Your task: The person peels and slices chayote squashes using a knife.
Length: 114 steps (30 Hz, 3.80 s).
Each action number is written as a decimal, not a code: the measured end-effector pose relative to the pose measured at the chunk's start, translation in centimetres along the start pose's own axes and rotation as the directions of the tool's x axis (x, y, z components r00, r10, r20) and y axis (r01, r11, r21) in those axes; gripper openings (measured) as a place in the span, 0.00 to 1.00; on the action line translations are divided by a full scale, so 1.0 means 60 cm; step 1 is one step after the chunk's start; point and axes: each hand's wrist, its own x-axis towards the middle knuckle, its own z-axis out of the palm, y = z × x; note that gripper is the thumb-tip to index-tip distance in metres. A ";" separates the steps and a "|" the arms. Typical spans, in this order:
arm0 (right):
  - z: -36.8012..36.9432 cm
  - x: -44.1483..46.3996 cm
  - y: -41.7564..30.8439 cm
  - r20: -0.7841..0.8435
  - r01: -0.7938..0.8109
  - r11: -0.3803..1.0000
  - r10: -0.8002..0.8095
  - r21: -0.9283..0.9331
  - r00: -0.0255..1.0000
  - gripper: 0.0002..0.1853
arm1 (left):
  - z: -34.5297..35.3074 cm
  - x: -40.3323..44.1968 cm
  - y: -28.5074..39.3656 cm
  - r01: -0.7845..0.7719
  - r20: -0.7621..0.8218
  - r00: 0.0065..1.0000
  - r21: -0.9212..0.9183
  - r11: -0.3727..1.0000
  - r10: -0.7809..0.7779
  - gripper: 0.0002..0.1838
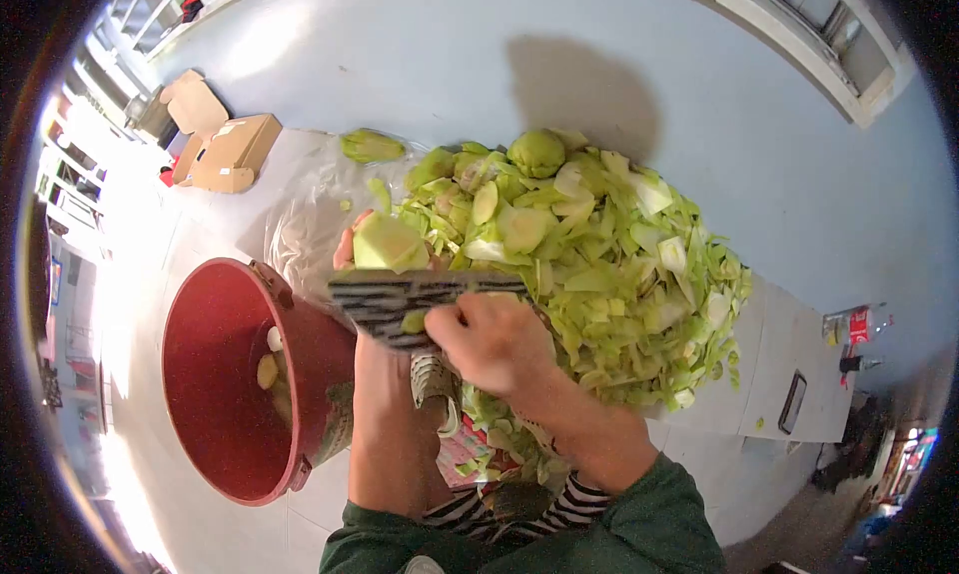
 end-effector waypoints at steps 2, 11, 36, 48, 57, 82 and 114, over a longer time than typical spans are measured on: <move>0.011 0.004 0.025 0.020 -0.099 0.995 0.099 0.009 0.995 0.09 | 0.024 -0.001 -0.005 -0.112 -0.146 0.980 0.156 0.981 0.135 0.19; 0.029 0.012 0.049 0.046 -0.159 0.985 0.162 -0.066 0.986 0.08 | 0.013 -0.013 0.022 -0.074 -0.085 0.993 0.124 0.990 0.085 0.22; 0.036 0.003 -0.006 0.062 -0.335 0.859 0.338 0.387 0.939 0.09 | -0.007 0.018 0.042 -0.034 -0.430 0.901 0.064 0.997 0.058 0.12; 0.040 0.009 -0.014 0.062 -0.304 0.891 0.301 0.337 0.952 0.09 | 0.011 0.014 0.024 0.054 -0.417 0.909 0.063 0.997 -0.023 0.11; 0.025 -0.010 -0.021 0.071 -0.262 0.891 0.254 0.371 0.965 0.10 | 0.005 0.014 0.036 0.069 -0.336 0.941 0.082 0.994 -0.038 0.08; 0.050 0.005 -0.017 0.133 -0.494 0.770 0.485 0.405 0.864 0.10 | -0.030 0.015 0.010 -0.045 -0.278 0.943 0.438 0.898 0.183 0.11; 0.022 0.023 0.029 0.305 -0.521 0.619 0.427 0.587 0.851 0.21 | 0.015 -0.015 0.023 0.079 0.067 0.991 0.386 0.919 -0.113 0.24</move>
